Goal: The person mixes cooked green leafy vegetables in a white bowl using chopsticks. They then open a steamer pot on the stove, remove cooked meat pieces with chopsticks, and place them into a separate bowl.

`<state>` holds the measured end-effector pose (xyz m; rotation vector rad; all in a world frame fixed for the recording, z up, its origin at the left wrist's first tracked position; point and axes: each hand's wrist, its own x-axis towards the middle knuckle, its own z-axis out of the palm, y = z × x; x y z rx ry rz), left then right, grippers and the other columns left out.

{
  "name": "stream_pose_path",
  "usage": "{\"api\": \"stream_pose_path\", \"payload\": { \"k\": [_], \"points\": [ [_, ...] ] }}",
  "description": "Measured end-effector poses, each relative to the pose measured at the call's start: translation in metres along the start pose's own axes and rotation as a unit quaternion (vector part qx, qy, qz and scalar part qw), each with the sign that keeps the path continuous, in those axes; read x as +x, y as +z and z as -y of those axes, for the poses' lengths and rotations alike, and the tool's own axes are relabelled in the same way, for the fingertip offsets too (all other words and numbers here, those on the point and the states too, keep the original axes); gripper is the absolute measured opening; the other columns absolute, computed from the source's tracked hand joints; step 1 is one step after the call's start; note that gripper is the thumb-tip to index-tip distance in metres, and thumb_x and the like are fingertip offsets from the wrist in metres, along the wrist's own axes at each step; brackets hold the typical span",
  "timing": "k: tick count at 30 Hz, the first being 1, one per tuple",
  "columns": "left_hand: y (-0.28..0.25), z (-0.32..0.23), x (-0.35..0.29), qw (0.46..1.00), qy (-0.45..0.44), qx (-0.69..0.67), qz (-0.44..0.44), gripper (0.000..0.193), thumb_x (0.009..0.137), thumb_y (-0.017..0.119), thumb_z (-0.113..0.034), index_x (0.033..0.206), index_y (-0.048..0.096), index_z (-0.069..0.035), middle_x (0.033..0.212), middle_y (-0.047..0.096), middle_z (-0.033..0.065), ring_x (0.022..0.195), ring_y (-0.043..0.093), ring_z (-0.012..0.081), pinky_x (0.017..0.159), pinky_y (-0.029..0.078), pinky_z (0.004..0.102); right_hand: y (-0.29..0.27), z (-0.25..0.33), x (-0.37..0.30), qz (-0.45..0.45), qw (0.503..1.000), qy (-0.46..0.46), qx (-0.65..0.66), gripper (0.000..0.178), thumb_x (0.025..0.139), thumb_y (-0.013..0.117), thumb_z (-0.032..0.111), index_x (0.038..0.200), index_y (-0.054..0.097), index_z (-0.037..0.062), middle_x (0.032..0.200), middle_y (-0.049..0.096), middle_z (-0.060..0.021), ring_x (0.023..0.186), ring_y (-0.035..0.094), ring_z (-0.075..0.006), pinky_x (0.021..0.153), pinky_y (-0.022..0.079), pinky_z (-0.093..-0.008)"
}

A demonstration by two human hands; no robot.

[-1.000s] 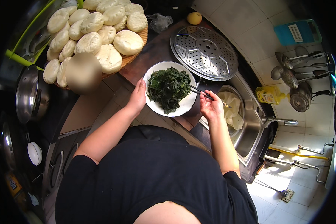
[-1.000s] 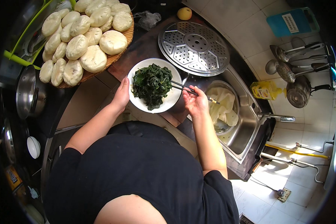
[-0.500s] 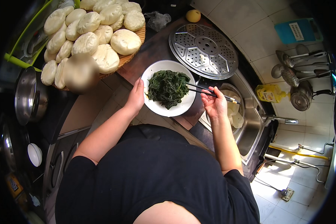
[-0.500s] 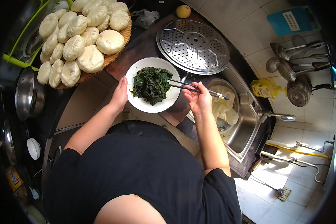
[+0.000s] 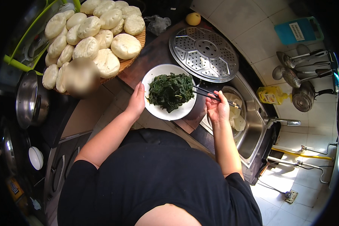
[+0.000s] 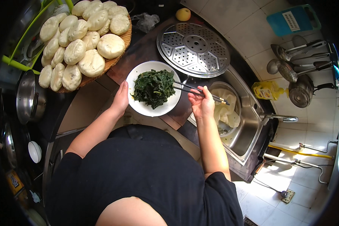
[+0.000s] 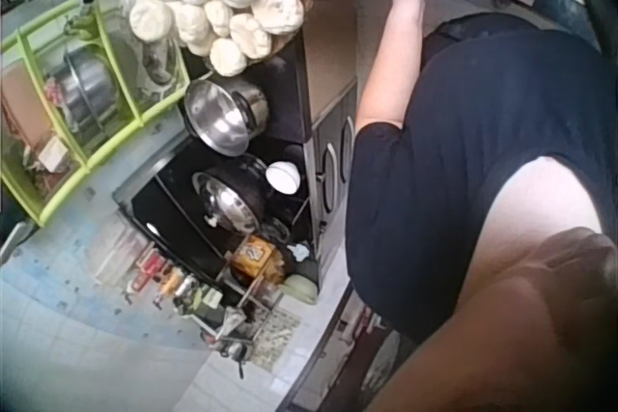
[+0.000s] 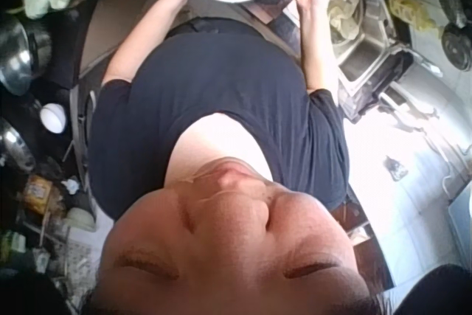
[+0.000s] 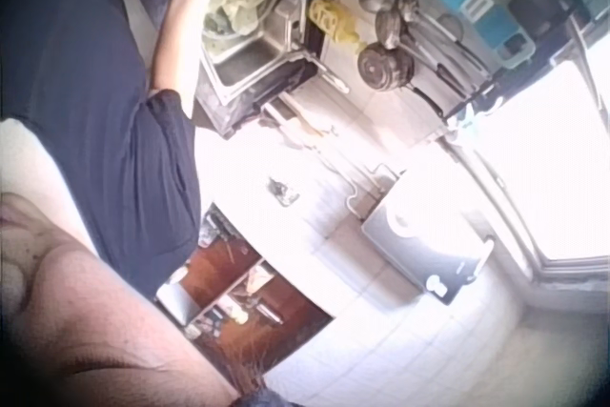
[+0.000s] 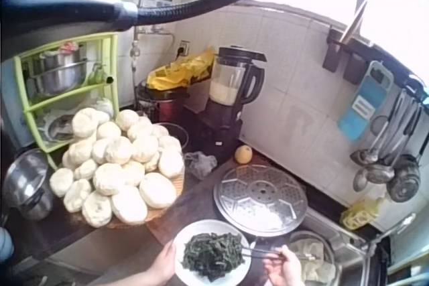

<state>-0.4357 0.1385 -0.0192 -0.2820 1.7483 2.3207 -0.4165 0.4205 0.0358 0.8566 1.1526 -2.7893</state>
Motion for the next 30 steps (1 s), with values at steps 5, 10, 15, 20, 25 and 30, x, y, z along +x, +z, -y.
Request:
{"api": "stream_pose_path", "payload": {
  "k": [5,10,15,20,25,30],
  "points": [
    [0.003,-0.007,-0.004,1.000,-0.009,0.002,-0.002,0.042,0.093,0.022,-0.029,0.122,0.034,-0.001,0.118,0.042,0.0101,0.109,0.038,0.0164,0.094,0.028,0.0275,0.021,0.002,-0.014,0.005,0.995,-0.051,-0.088,0.026,0.086,0.043,0.026,0.089,0.047,0.0008,0.075,0.058,-0.0204,0.060,0.059,-0.0292,0.050,0.050,-0.0315],
    [0.003,-0.007,-0.003,1.000,0.001,0.003,0.004,0.042,0.093,0.022,-0.029,0.121,0.034,-0.001,0.117,0.043,0.0101,0.108,0.039,0.0165,0.093,0.028,0.0275,0.044,0.002,-0.022,0.034,0.971,-0.132,-0.195,0.029,0.087,0.041,0.027,0.088,0.047,-0.0014,0.073,0.058,-0.0193,0.056,0.060,-0.0265,0.049,0.049,-0.0290],
    [0.004,-0.008,-0.004,1.000,-0.004,0.005,0.002,0.042,0.093,0.022,-0.029,0.121,0.035,-0.001,0.117,0.043,0.0102,0.108,0.039,0.0164,0.093,0.029,0.0275,0.082,-0.017,-0.039,0.131,0.938,-0.143,-0.288,0.027,0.088,0.041,0.024,0.088,0.048,-0.0018,0.074,0.058,-0.0178,0.059,0.060,-0.0247,0.055,0.050,-0.0308],
    [0.003,-0.004,-0.004,1.000,0.010,0.010,-0.014,0.041,0.093,0.024,-0.028,0.121,0.035,-0.001,0.116,0.044,0.0107,0.107,0.040,0.0167,0.092,0.029,0.0276,0.091,-0.012,-0.042,0.118,0.885,-0.117,-0.434,0.021,0.086,0.046,0.018,0.082,0.053,-0.0018,0.069,0.058,-0.0112,0.058,0.058,-0.0172,0.054,0.050,-0.0273],
    [0.000,0.004,0.001,0.999,0.022,0.036,-0.031,0.041,0.092,0.025,-0.028,0.122,0.035,-0.001,0.117,0.044,0.0114,0.109,0.039,0.0172,0.093,0.028,0.0271,0.099,0.021,-0.049,0.102,0.866,-0.265,-0.411,0.021,0.087,0.044,0.016,0.081,0.053,-0.0021,0.068,0.058,-0.0102,0.059,0.058,-0.0144,0.055,0.049,-0.0240],
    [-0.002,0.010,0.004,0.999,0.010,0.021,-0.025,0.042,0.092,0.025,-0.030,0.123,0.034,-0.002,0.119,0.042,0.0111,0.111,0.037,0.0175,0.094,0.027,0.0274,0.090,-0.039,-0.037,0.167,0.886,-0.183,-0.391,0.022,0.087,0.045,0.017,0.083,0.051,-0.0031,0.072,0.058,-0.0125,0.065,0.059,-0.0189,0.060,0.052,-0.0308]
  ]
}}
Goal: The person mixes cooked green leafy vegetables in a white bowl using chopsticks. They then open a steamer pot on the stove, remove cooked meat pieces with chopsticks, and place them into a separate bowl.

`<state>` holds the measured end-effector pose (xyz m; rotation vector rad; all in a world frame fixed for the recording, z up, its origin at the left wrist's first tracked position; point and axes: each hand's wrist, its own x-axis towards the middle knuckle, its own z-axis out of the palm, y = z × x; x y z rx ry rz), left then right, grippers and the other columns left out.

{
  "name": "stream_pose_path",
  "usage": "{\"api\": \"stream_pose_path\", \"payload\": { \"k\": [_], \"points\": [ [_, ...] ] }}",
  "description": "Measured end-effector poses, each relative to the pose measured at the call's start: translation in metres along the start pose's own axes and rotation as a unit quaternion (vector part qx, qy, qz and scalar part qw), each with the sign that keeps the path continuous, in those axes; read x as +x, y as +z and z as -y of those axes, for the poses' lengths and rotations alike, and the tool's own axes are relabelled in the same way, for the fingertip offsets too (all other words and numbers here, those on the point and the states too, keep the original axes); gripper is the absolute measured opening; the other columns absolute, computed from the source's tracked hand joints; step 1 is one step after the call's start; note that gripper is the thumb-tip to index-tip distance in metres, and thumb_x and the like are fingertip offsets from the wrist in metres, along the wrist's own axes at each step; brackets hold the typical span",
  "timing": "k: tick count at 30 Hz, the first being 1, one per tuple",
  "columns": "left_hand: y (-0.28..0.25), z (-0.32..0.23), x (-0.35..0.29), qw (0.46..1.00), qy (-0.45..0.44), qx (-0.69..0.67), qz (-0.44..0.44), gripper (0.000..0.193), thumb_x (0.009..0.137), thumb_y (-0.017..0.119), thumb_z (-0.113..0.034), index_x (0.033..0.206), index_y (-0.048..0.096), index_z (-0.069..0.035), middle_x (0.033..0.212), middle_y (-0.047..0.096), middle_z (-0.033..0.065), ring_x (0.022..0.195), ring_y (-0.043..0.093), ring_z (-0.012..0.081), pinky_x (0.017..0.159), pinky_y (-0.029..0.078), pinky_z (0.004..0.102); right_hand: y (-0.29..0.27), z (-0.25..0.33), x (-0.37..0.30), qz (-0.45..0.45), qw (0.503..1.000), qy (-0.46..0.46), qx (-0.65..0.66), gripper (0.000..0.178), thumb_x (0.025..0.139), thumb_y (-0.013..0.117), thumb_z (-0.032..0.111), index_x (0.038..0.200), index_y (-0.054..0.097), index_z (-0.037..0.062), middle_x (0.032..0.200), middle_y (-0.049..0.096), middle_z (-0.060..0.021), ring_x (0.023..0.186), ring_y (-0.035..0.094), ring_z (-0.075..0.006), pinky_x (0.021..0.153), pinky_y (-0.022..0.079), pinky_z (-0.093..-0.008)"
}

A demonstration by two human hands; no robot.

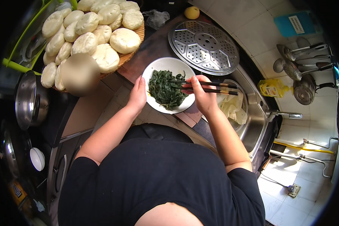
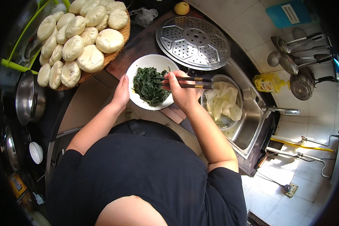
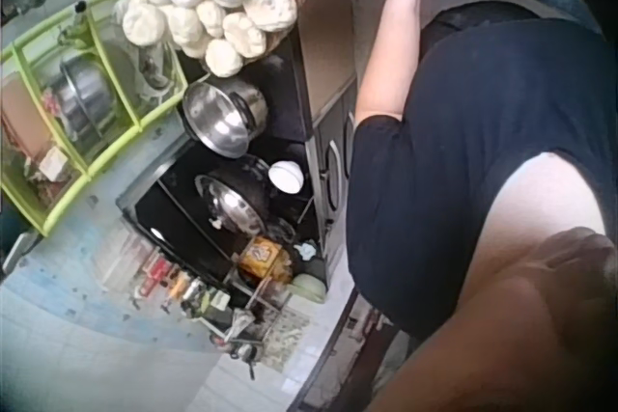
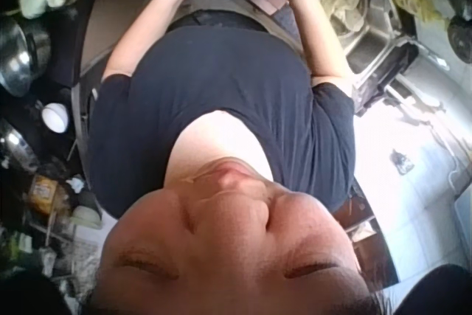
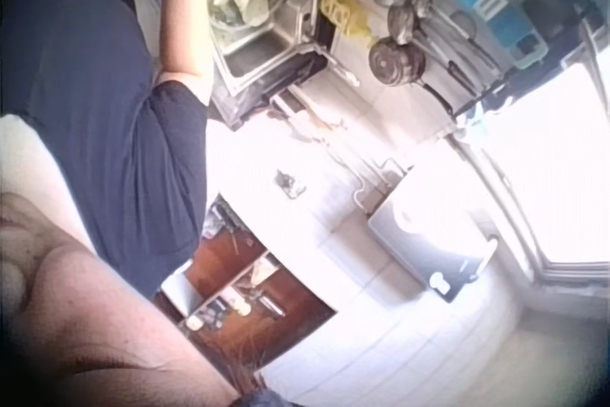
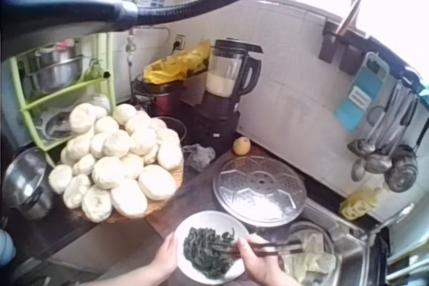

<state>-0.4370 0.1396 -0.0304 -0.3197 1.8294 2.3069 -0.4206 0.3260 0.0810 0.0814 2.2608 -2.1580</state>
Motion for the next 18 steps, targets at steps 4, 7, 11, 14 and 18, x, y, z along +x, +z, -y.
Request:
{"api": "stream_pose_path", "payload": {
  "k": [4,7,11,14,18],
  "points": [
    [-0.001,-0.008,-0.003,1.000,0.007,-0.022,0.019,0.044,0.092,0.024,-0.032,0.123,0.032,-0.001,0.120,0.041,0.0104,0.112,0.036,0.0172,0.095,0.025,0.0274,0.005,0.023,-0.018,0.051,0.998,-0.012,0.023,0.021,0.087,0.044,0.017,0.084,0.050,-0.0034,0.075,0.058,-0.0128,0.069,0.059,-0.0195,0.064,0.051,-0.0313],
    [0.004,-0.012,-0.006,0.999,0.000,-0.044,0.020,0.045,0.092,0.022,-0.032,0.124,0.031,-0.001,0.122,0.039,0.0103,0.113,0.035,0.0173,0.096,0.025,0.0277,0.005,0.003,-0.019,0.098,0.992,-0.015,-0.080,0.015,0.085,0.047,0.011,0.084,0.052,-0.0024,0.075,0.058,-0.0098,0.069,0.059,-0.0153,0.064,0.050,-0.0268],
    [0.002,-0.011,-0.005,0.999,0.006,-0.042,0.024,0.044,0.093,0.022,-0.031,0.124,0.031,-0.001,0.122,0.039,0.0108,0.113,0.035,0.0174,0.095,0.026,0.0278,-0.011,0.020,0.004,-0.012,0.995,-0.026,-0.100,0.016,0.085,0.048,0.012,0.082,0.053,-0.0020,0.070,0.059,-0.0088,0.063,0.058,-0.0137,0.061,0.050,-0.0258],
    [0.002,-0.012,-0.005,0.999,-0.001,-0.031,0.035,0.044,0.093,0.022,-0.031,0.124,0.030,-0.001,0.121,0.039,0.0111,0.113,0.035,0.0174,0.095,0.026,0.0276,-0.014,0.036,0.009,-0.073,0.987,-0.099,-0.103,0.016,0.085,0.047,0.012,0.081,0.053,-0.0025,0.069,0.058,-0.0093,0.063,0.057,-0.0135,0.059,0.050,-0.0256],
    [-0.002,-0.004,0.001,0.999,-0.006,-0.028,0.032,0.046,0.092,0.022,-0.033,0.124,0.030,-0.001,0.122,0.039,0.0111,0.113,0.035,0.0172,0.096,0.025,0.0274,0.013,0.004,0.009,0.048,0.975,-0.087,-0.199,0.015,0.085,0.047,0.011,0.083,0.052,-0.0028,0.077,0.058,-0.0114,0.072,0.059,-0.0164,0.066,0.051,-0.0283]
  ]
}}
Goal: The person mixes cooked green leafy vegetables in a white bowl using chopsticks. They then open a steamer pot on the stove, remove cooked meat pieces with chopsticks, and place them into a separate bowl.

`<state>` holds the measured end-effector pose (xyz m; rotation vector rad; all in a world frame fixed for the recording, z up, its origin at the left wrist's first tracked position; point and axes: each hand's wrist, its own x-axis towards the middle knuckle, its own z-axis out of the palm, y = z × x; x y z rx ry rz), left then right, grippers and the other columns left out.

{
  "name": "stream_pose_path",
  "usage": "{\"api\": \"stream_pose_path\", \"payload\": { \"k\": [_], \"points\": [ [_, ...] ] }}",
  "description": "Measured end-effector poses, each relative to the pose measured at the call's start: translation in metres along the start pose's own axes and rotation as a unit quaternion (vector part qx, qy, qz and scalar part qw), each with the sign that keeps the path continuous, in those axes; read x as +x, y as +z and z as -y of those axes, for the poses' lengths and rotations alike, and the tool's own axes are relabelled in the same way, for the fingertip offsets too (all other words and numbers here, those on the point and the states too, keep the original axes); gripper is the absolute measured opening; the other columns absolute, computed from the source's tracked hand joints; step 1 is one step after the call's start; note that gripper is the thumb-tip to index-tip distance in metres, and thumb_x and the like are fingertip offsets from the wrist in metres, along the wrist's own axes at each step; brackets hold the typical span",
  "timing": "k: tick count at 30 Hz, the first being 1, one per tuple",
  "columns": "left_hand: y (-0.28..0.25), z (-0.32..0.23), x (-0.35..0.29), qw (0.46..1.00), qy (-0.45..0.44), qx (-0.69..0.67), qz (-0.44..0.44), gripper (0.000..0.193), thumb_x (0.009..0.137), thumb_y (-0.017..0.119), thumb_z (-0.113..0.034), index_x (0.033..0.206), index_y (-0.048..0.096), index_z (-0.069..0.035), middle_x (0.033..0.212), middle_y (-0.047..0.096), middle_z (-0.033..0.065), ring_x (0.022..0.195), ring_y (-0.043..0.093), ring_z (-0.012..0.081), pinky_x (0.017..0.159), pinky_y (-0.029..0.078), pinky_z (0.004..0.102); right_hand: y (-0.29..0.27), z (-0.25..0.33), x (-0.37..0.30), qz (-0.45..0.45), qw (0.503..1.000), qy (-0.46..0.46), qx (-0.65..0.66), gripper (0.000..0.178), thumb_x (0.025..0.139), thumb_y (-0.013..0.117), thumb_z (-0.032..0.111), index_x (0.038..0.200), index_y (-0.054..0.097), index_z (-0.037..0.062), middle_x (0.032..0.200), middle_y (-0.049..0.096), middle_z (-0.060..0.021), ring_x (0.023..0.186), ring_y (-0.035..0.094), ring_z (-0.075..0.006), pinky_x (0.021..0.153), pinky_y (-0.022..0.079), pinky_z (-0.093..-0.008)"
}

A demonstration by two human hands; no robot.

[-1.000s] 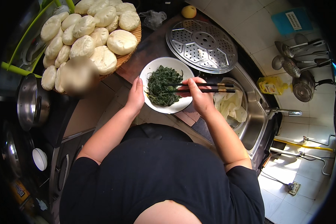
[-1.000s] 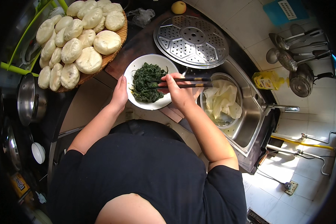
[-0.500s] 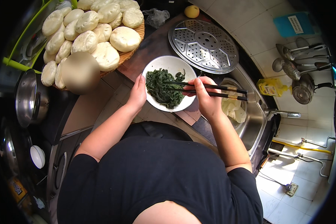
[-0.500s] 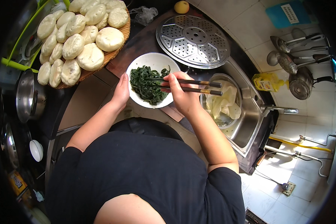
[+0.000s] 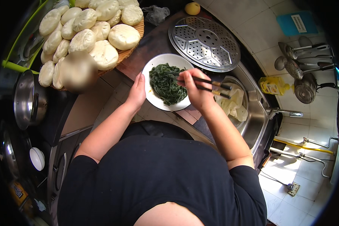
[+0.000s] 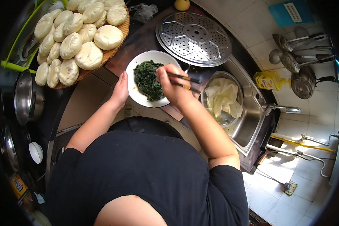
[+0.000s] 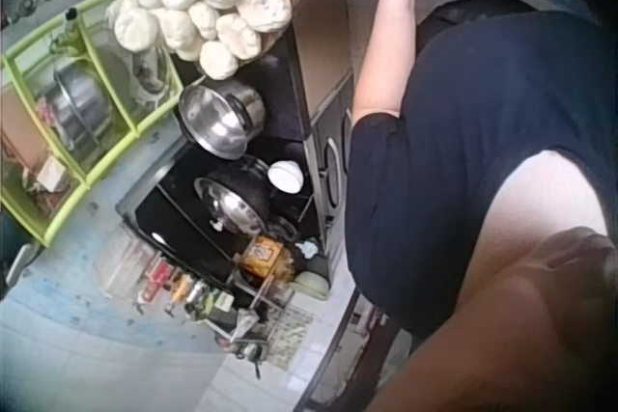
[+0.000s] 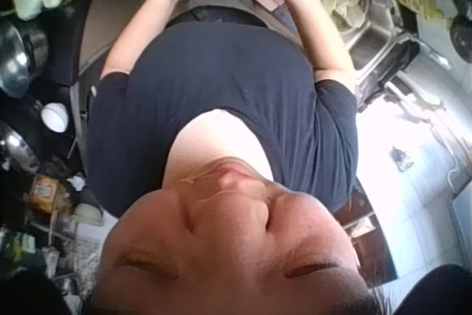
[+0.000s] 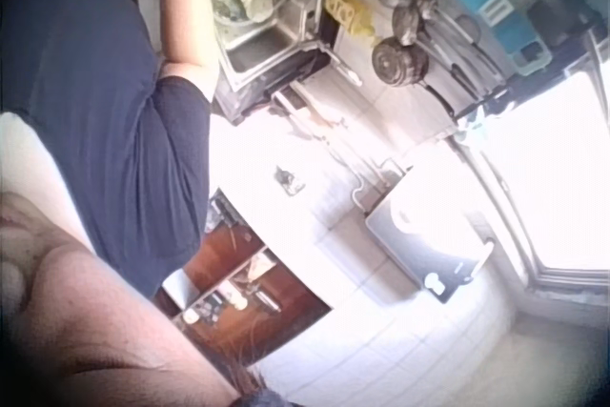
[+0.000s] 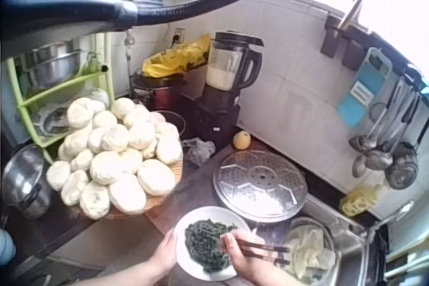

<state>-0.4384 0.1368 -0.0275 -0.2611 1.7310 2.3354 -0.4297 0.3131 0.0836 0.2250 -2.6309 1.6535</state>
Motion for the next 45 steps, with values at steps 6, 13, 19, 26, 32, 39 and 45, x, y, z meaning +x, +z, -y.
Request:
{"api": "stream_pose_path", "payload": {
  "k": [6,13,19,26,32,39,45],
  "points": [
    [0.006,-0.012,-0.008,1.000,-0.015,0.002,-0.003,0.050,0.092,0.021,-0.037,0.124,0.029,0.000,0.123,0.038,0.0110,0.114,0.033,0.0178,0.097,0.023,0.0281,-0.023,0.038,-0.025,0.124,0.987,-0.061,-0.085,0.015,0.082,0.048,0.014,0.076,0.055,0.0018,0.069,0.058,-0.0101,0.064,0.059,-0.0220,0.059,0.046,-0.0302],
    [0.004,-0.012,-0.007,0.999,-0.040,0.018,-0.002,0.051,0.091,0.021,-0.038,0.124,0.030,0.000,0.125,0.036,0.0125,0.117,0.031,0.0188,0.098,0.022,0.0284,-0.001,-0.006,0.005,-0.001,0.998,0.020,0.066,0.017,0.086,0.045,0.012,0.083,0.052,-0.0021,0.075,0.058,-0.0105,0.068,0.058,-0.0160,0.064,0.049,-0.0272],
    [0.001,-0.006,-0.005,0.999,-0.029,0.011,-0.008,0.051,0.092,0.022,-0.037,0.123,0.032,0.001,0.124,0.037,0.0128,0.116,0.032,0.0189,0.097,0.022,0.0280,-0.007,0.023,-0.015,0.108,0.983,-0.087,-0.121,0.013,0.081,0.049,0.013,0.075,0.057,0.0054,0.070,0.058,-0.0083,0.064,0.057,-0.0176,0.060,0.045,-0.0285],
    [0.004,-0.006,-0.005,0.999,-0.032,-0.002,-0.003,0.050,0.092,0.022,-0.036,0.123,0.031,0.002,0.123,0.039,0.0122,0.114,0.035,0.0183,0.096,0.024,0.0276,-0.031,0.034,-0.015,0.148,0.986,-0.024,-0.067,0.013,0.081,0.052,0.013,0.075,0.055,0.0018,0.064,0.057,-0.0100,0.060,0.057,-0.0205,0.057,0.045,-0.0295],
    [0.002,-0.011,-0.007,0.999,-0.042,0.000,0.015,0.049,0.092,0.023,-0.036,0.123,0.032,0.001,0.123,0.040,0.0112,0.112,0.037,0.0173,0.095,0.026,0.0275,-0.042,-0.004,0.003,-0.080,0.978,0.072,0.180,0.016,0.086,0.046,0.013,0.083,0.053,-0.0016,0.071,0.057,-0.0095,0.067,0.058,-0.0161,0.062,0.052,-0.0298],
    [0.008,-0.014,-0.009,0.999,-0.026,-0.016,0.019,0.046,0.092,0.023,-0.034,0.120,0.035,0.000,0.117,0.044,0.0108,0.108,0.040,0.0168,0.093,0.028,0.0275,-0.070,-0.045,-0.016,-0.145,0.950,0.181,0.208,0.028,0.087,0.044,0.026,0.086,0.048,-0.0022,0.072,0.058,-0.0176,0.056,0.060,-0.0236,0.051,0.050,-0.0276],
    [0.000,-0.003,-0.002,0.999,-0.020,0.031,0.005,0.047,0.092,0.023,-0.035,0.122,0.033,0.000,0.120,0.042,0.0106,0.110,0.039,0.0167,0.094,0.027,0.0276,-0.050,-0.092,-0.025,-0.184,0.840,0.273,0.433,0.030,0.086,0.044,0.026,0.090,0.046,-0.0039,0.077,0.057,-0.0220,0.062,0.060,-0.0308,0.052,0.052,-0.0325]
  ]
}}
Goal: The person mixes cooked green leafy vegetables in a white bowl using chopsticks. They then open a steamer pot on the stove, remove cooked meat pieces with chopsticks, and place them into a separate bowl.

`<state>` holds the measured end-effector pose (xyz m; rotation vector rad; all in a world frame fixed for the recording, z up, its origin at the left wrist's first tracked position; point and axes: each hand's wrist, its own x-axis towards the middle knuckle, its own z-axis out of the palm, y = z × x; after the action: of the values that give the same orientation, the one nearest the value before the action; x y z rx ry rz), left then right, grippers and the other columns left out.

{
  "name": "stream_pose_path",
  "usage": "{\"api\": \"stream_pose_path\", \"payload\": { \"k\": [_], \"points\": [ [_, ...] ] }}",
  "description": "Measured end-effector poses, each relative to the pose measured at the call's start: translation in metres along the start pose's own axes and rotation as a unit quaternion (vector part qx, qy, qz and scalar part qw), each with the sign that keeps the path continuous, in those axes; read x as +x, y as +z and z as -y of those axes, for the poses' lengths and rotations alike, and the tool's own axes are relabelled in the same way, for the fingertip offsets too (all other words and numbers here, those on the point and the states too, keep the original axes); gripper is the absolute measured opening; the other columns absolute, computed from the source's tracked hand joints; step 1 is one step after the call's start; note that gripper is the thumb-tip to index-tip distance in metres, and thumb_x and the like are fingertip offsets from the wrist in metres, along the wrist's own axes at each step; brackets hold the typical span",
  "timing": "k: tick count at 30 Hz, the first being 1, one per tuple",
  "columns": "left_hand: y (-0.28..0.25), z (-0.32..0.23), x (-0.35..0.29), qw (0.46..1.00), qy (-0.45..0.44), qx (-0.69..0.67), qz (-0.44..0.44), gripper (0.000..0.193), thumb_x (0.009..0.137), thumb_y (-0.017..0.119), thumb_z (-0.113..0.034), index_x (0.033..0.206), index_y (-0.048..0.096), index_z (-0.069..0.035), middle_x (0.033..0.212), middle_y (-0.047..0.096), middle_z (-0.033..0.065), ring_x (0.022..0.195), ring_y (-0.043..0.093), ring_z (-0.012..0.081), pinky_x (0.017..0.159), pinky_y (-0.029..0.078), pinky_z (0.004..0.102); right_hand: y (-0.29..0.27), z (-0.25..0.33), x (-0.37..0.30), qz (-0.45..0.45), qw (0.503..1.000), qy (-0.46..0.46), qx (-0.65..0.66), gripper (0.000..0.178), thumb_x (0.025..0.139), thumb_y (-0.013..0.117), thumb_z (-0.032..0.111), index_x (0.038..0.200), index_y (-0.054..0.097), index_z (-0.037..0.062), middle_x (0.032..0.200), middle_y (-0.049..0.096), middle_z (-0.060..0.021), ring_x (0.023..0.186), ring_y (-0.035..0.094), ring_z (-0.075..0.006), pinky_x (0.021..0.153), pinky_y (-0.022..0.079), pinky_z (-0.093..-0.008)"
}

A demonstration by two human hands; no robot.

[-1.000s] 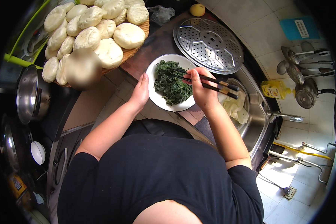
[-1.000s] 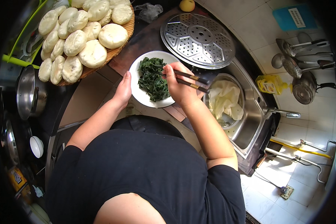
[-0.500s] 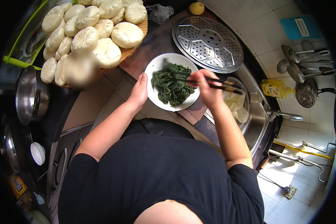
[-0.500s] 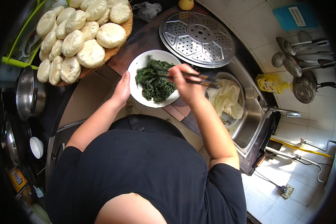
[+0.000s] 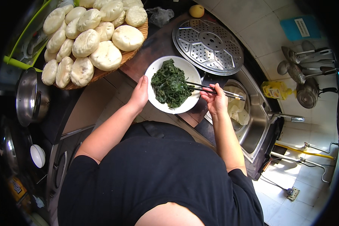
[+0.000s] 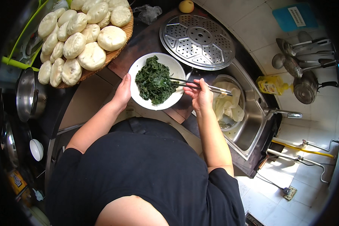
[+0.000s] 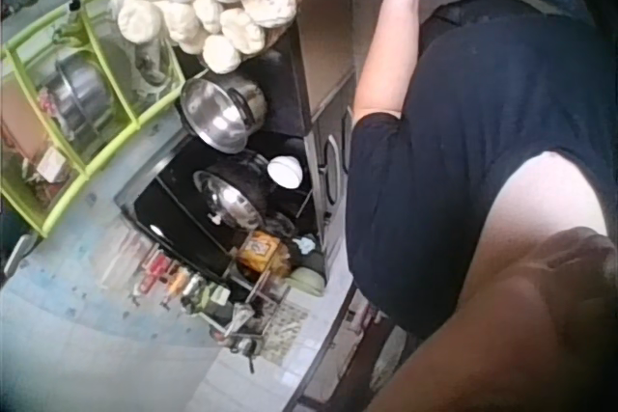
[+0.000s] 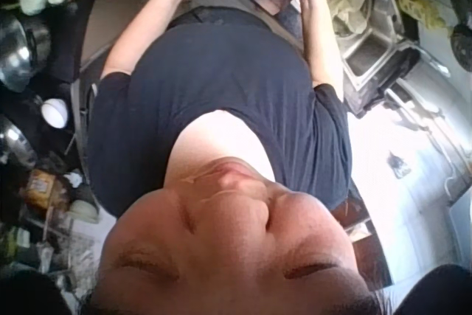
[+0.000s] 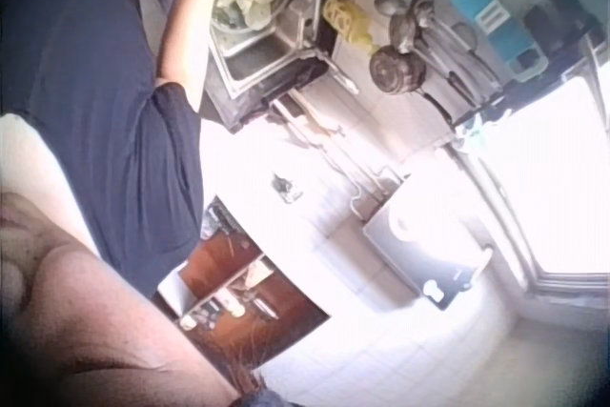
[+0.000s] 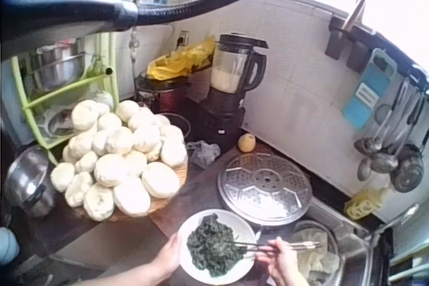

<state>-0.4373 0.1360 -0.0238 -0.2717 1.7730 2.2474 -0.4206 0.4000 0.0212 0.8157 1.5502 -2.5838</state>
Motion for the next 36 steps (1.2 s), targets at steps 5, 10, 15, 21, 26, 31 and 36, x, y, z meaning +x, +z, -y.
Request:
{"api": "stream_pose_path", "payload": {
  "k": [5,10,15,21,26,31,36],
  "points": [
    [0.006,-0.014,-0.008,0.999,-0.021,-0.023,0.001,0.048,0.092,0.022,-0.035,0.122,0.033,0.001,0.120,0.041,0.0118,0.111,0.037,0.0174,0.095,0.026,0.0273,0.020,0.011,-0.022,0.058,0.997,-0.050,-0.013,0.029,0.086,0.043,0.026,0.090,0.048,-0.0017,0.077,0.059,-0.0201,0.061,0.060,-0.0291,0.050,0.051,-0.0316],
    [0.006,-0.010,-0.005,1.000,-0.003,0.005,-0.010,0.045,0.092,0.023,-0.033,0.120,0.034,0.001,0.118,0.042,0.0114,0.110,0.038,0.0167,0.094,0.027,0.0271,0.065,-0.007,-0.048,0.202,0.933,-0.199,-0.220,0.018,0.086,0.045,0.014,0.085,0.050,-0.0025,0.075,0.059,-0.0146,0.066,0.060,-0.0223,0.062,0.052,-0.0329],
    [0.003,-0.006,-0.005,1.000,0.008,-0.021,-0.005,0.043,0.093,0.023,-0.031,0.118,0.037,0.001,0.116,0.044,0.0114,0.109,0.039,0.0169,0.093,0.028,0.0271,0.076,0.055,-0.051,0.088,0.880,-0.251,-0.394,0.015,0.085,0.048,0.011,0.082,0.054,-0.0024,0.070,0.058,-0.0082,0.063,0.057,-0.0128,0.058,0.050,-0.0246],
    [0.007,-0.009,-0.005,1.000,0.006,-0.028,-0.010,0.042,0.093,0.023,-0.030,0.117,0.038,0.001,0.113,0.046,0.0106,0.104,0.042,0.0158,0.091,0.030,0.0267,0.075,0.015,-0.047,0.191,0.900,-0.210,-0.332,0.017,0.086,0.046,0.013,0.082,0.052,-0.0023,0.072,0.059,-0.0115,0.067,0.060,-0.0183,0.062,0.050,-0.0292],
    [0.007,-0.008,-0.005,0.999,0.007,-0.040,-0.016,0.041,0.093,0.024,-0.030,0.117,0.038,0.000,0.113,0.047,0.0102,0.104,0.042,0.0156,0.091,0.030,0.0263,0.083,0.043,-0.082,0.265,0.756,-0.309,-0.513,0.014,0.081,0.049,0.013,0.076,0.056,0.0024,0.068,0.059,-0.0098,0.063,0.058,-0.0218,0.059,0.046,-0.0303],
    [0.006,-0.006,-0.002,0.999,0.014,-0.037,-0.012,0.042,0.092,0.025,-0.031,0.117,0.038,0.000,0.113,0.046,0.0100,0.105,0.042,0.0157,0.091,0.030,0.0263,0.071,0.022,-0.047,0.248,0.710,-0.333,-0.569,0.012,0.082,0.051,0.011,0.078,0.057,0.0019,0.071,0.060,-0.0088,0.068,0.059,-0.0171,0.064,0.047,-0.0284],
    [0.000,0.006,0.003,1.000,0.024,-0.016,0.007,0.042,0.092,0.025,-0.031,0.117,0.038,0.000,0.113,0.047,0.0107,0.104,0.042,0.0164,0.091,0.030,0.0271,0.068,0.051,-0.044,0.108,0.874,-0.293,-0.373,0.013,0.084,0.049,0.010,0.081,0.054,-0.0017,0.067,0.059,-0.0086,0.065,0.059,-0.0152,0.060,0.049,-0.0256]
  ]
}}
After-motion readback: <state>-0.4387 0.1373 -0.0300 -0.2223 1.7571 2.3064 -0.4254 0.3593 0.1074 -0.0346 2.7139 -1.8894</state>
